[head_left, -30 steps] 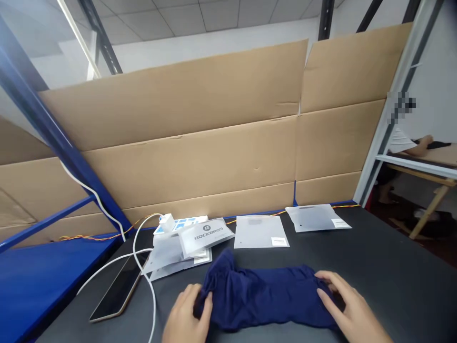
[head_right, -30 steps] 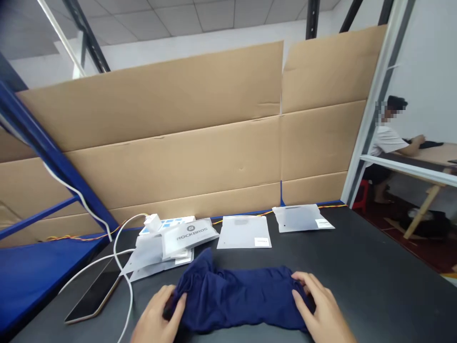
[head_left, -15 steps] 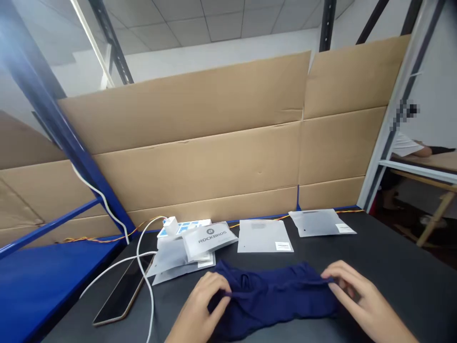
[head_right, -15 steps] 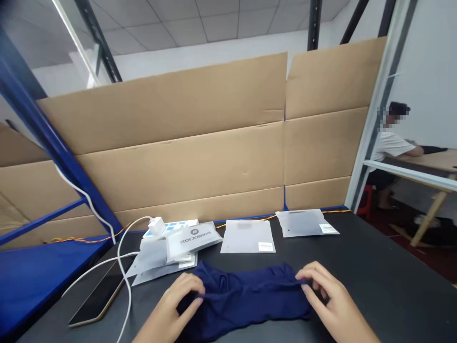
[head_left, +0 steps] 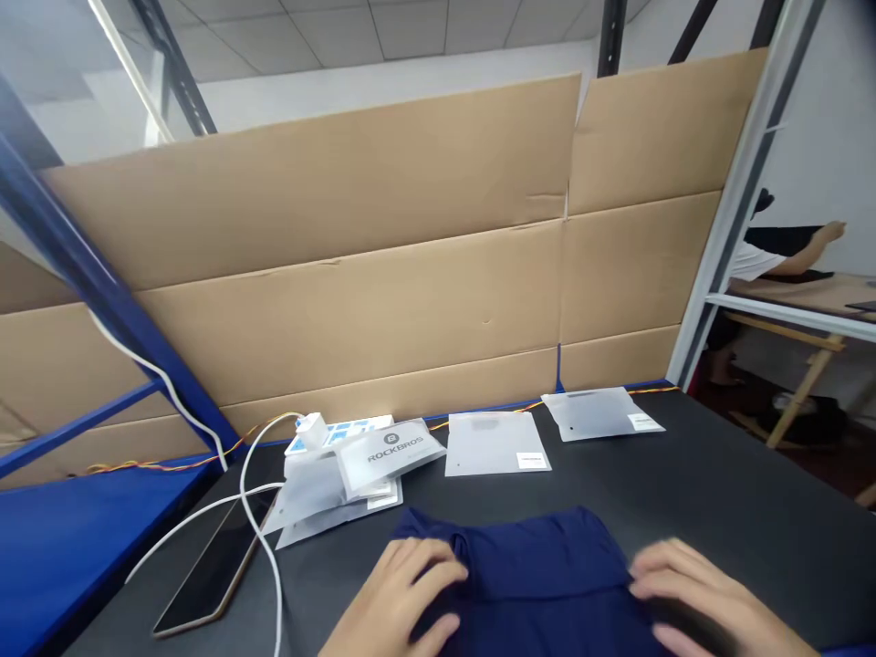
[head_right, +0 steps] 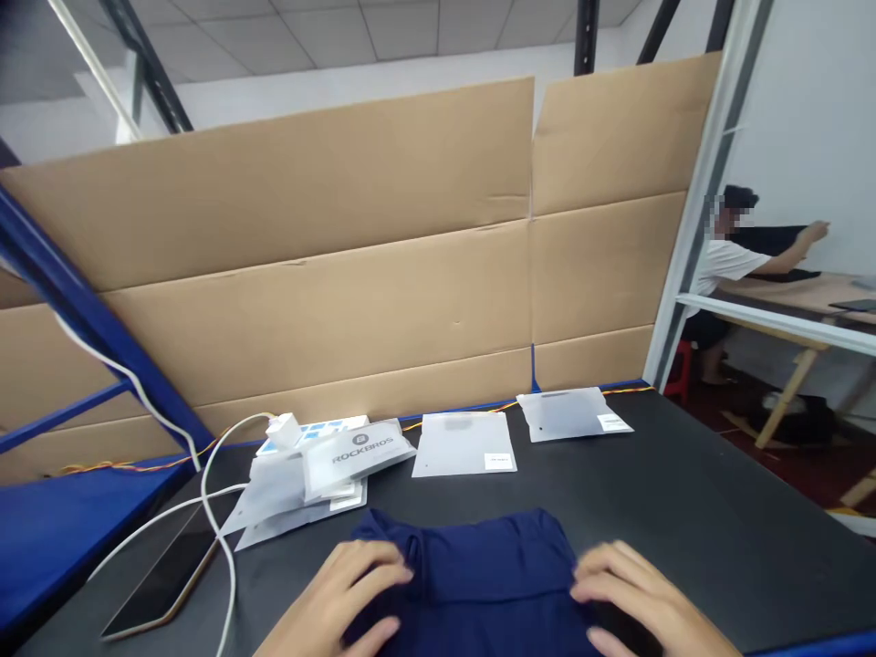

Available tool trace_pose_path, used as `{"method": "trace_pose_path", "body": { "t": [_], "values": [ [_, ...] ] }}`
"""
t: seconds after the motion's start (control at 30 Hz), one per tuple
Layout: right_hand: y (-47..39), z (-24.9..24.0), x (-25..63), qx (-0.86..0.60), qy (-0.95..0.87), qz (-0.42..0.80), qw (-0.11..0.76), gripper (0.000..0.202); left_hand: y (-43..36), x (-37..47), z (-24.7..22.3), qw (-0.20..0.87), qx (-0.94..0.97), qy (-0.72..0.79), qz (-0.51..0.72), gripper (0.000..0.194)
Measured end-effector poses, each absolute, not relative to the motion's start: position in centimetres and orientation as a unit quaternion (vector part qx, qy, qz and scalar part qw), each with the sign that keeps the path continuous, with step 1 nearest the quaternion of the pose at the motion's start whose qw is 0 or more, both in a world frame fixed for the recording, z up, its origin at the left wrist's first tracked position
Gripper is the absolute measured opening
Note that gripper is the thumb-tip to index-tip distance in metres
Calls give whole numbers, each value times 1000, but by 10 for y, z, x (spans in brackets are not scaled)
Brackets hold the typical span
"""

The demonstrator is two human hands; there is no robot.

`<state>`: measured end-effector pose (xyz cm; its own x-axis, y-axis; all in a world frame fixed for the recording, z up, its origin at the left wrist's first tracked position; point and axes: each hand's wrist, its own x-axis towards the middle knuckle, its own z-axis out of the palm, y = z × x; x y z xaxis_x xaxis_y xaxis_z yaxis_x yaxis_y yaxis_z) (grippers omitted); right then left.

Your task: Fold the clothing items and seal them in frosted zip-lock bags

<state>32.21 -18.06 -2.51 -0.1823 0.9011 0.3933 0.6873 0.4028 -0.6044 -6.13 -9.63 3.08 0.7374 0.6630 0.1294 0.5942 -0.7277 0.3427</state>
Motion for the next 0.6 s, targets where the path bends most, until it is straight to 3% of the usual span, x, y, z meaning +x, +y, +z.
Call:
{"method": "trace_pose_path", "body": {
  "t": [0.07,0.17,0.33,0.6],
  "values": [
    [-166,-15,320,-518,-780,157,315,18,-85,-43,37,155,924,338,88,35],
    [-154,-15,317,-512,-794,164,283,15,-75,-29,37,185,921,337,69,26],
    [-119,-11,321,-532,-769,150,320,18,-31,-31,29,261,890,349,133,4],
    [7,-25,327,-539,-732,198,366,30,56,-28,-1,272,861,367,223,25]
  ]
}}
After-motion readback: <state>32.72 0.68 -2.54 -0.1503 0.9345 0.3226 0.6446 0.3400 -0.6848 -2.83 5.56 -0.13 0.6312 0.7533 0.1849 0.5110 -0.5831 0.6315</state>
